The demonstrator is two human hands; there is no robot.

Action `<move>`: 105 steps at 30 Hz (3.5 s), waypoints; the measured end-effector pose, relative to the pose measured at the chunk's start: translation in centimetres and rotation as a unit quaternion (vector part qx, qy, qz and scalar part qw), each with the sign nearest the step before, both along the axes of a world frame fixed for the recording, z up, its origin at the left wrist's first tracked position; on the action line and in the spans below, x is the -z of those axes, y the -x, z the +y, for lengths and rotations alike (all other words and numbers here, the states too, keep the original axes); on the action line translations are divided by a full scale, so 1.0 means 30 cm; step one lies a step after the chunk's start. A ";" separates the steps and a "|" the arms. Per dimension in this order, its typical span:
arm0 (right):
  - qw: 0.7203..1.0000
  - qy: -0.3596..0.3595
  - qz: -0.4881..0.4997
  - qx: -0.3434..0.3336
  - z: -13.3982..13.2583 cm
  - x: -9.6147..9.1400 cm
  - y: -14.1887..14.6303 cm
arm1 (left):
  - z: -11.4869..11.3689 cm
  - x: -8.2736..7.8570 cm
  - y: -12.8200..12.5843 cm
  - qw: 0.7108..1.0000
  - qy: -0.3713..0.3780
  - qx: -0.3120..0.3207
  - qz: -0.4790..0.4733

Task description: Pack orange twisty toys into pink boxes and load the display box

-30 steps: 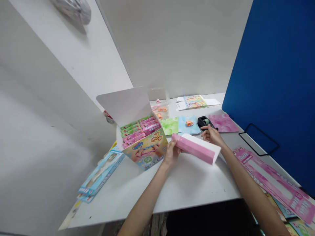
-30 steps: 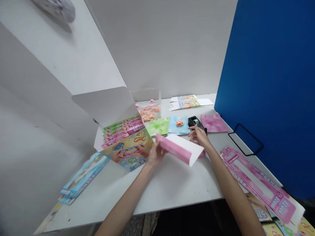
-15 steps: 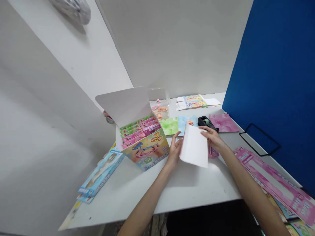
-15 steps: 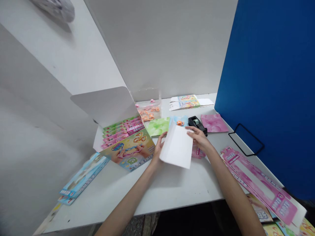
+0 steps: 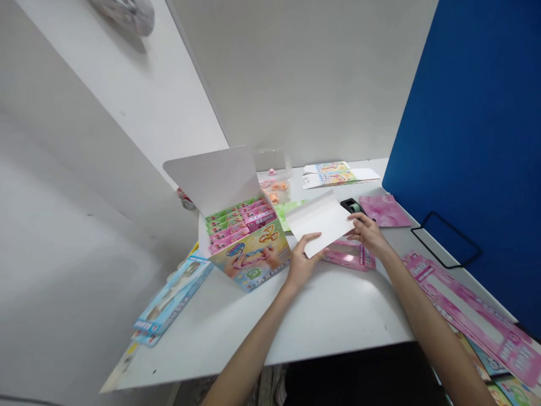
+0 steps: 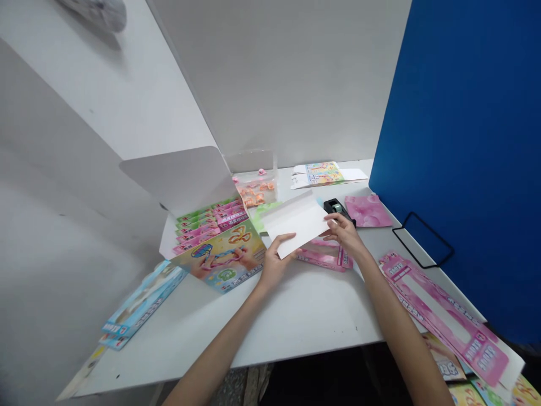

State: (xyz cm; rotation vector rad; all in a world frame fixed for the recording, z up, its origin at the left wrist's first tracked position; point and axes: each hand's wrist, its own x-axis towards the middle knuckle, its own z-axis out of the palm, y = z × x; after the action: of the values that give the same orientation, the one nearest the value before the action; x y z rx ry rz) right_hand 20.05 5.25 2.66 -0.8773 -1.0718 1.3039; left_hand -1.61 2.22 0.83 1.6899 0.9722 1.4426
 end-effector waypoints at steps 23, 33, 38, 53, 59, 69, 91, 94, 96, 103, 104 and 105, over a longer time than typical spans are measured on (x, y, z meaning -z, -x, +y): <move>0.990 -0.070 -0.093 0.074 -0.006 0.009 0.021 | -0.001 -0.006 -0.014 0.989 0.111 -0.011 -0.098; 0.995 -0.058 -0.029 -0.070 -0.008 -0.006 -0.067 | -0.001 -0.019 0.013 0.995 0.065 0.040 -0.063; 0.987 -0.060 -0.068 -0.135 -0.014 -0.012 -0.083 | -0.012 -0.029 0.017 0.995 0.048 -0.040 -0.081; 0.995 -0.053 -0.075 0.034 -0.001 0.012 -0.007 | -0.012 -0.021 -0.006 0.993 0.059 -0.032 -0.101; 0.997 -0.057 -0.042 -0.017 0.002 0.010 -0.036 | -0.004 -0.006 -0.008 0.992 0.055 -0.020 -0.110; 0.995 -0.048 -0.057 -0.065 0.007 0.028 -0.010 | 0.002 -0.001 -0.002 0.977 0.055 -0.136 -0.152; 0.961 -0.118 -0.179 0.175 -0.017 -0.053 -0.078 | -0.020 0.019 -0.031 0.988 -0.034 -0.152 -0.014; 0.952 -0.129 -0.218 0.171 -0.025 -0.065 -0.082 | -0.035 -0.002 -0.031 0.996 0.001 -0.092 -0.020; 0.952 -0.128 -0.236 0.146 -0.030 -0.065 -0.083 | -0.038 -0.013 -0.033 0.995 0.059 -0.047 -0.070; 0.983 -0.002 -0.183 0.031 -0.025 -0.037 -0.084 | -0.018 -0.025 -0.032 0.976 0.144 0.026 -0.163; 0.985 0.015 -0.172 0.019 -0.024 -0.033 -0.086 | -0.015 -0.021 -0.031 0.975 0.145 0.032 -0.164; 0.985 0.029 -0.167 0.003 -0.024 -0.030 -0.087 | -0.012 -0.017 -0.029 0.975 0.147 0.038 -0.162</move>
State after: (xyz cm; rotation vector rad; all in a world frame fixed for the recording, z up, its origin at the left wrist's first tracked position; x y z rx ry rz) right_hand 22.66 4.53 3.56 -1.1711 -1.2945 1.2130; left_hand -0.74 1.86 1.34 1.2192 0.8792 1.3918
